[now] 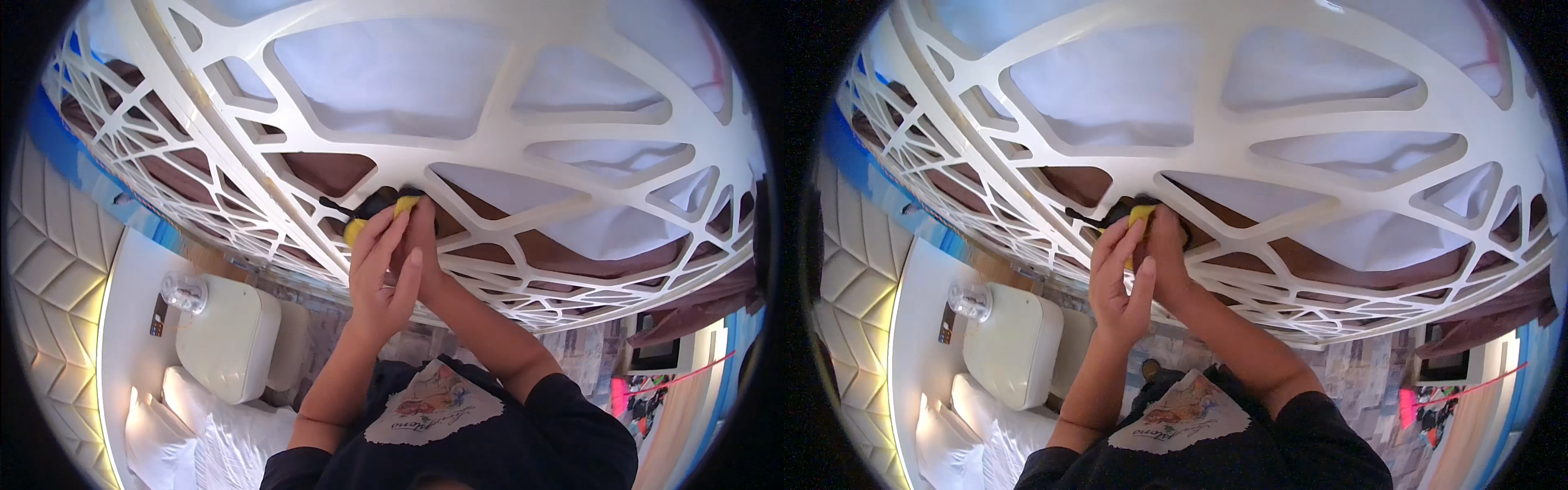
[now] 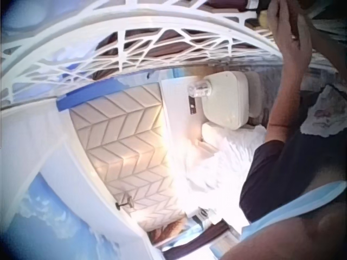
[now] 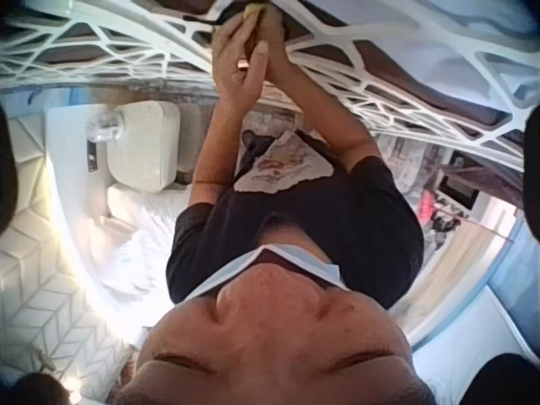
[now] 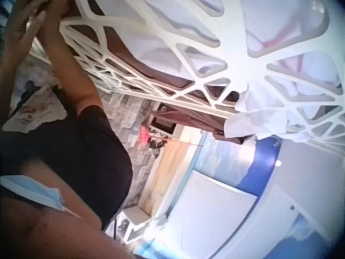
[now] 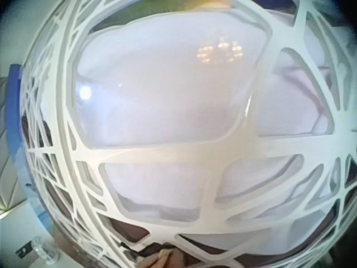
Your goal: The person wipes a white nightstand and then a white decorative room divider using a yellow and black cloth. They clean the surfaces and edges of the nightstand, then move to the divider to wipe its intricate lattice pattern.
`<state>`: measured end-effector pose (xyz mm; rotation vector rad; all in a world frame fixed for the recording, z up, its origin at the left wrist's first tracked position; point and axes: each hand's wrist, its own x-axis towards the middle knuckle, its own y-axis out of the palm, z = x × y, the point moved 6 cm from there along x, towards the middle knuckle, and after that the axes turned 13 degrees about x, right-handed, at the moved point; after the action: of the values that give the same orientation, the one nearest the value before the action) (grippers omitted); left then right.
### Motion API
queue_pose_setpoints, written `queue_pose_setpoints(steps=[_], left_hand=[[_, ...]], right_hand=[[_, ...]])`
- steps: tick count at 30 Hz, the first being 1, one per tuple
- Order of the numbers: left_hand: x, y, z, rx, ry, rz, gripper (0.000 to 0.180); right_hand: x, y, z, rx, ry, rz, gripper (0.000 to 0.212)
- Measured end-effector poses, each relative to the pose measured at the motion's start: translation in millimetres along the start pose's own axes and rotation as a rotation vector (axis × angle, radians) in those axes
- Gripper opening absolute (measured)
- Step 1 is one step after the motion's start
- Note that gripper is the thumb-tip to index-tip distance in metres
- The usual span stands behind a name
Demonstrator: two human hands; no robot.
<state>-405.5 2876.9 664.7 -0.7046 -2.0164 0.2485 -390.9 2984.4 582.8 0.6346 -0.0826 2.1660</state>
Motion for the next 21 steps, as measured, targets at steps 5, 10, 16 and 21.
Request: queue_pose_setpoints(steps=[5, 10, 16, 21], left_hand=[[-24.5, 10.4, 47.1, -0.069, -0.048, 0.197, 0.037], [-21.0, -1.3, 62.8, -0.181, 0.062, 0.272, 0.041], [20.4, -16.9, 54.9, -0.238, 0.223, 0.291, 0.042], [-10.5, -3.9, 77.5, -0.257, 0.173, 0.369, 0.044]], right_hand=[[-15.0, -26.0, -134.9, 0.64, 0.205, -0.366, 0.038], [-12.5, -18.2, -50.2, -0.168, -0.072, -0.41, 0.049], [14.2, -18.1, -30.5, -0.129, 0.041, -0.602, 0.044], [-9.5, -33.2, -84.5, -0.031, -0.002, -0.618, 0.045]])
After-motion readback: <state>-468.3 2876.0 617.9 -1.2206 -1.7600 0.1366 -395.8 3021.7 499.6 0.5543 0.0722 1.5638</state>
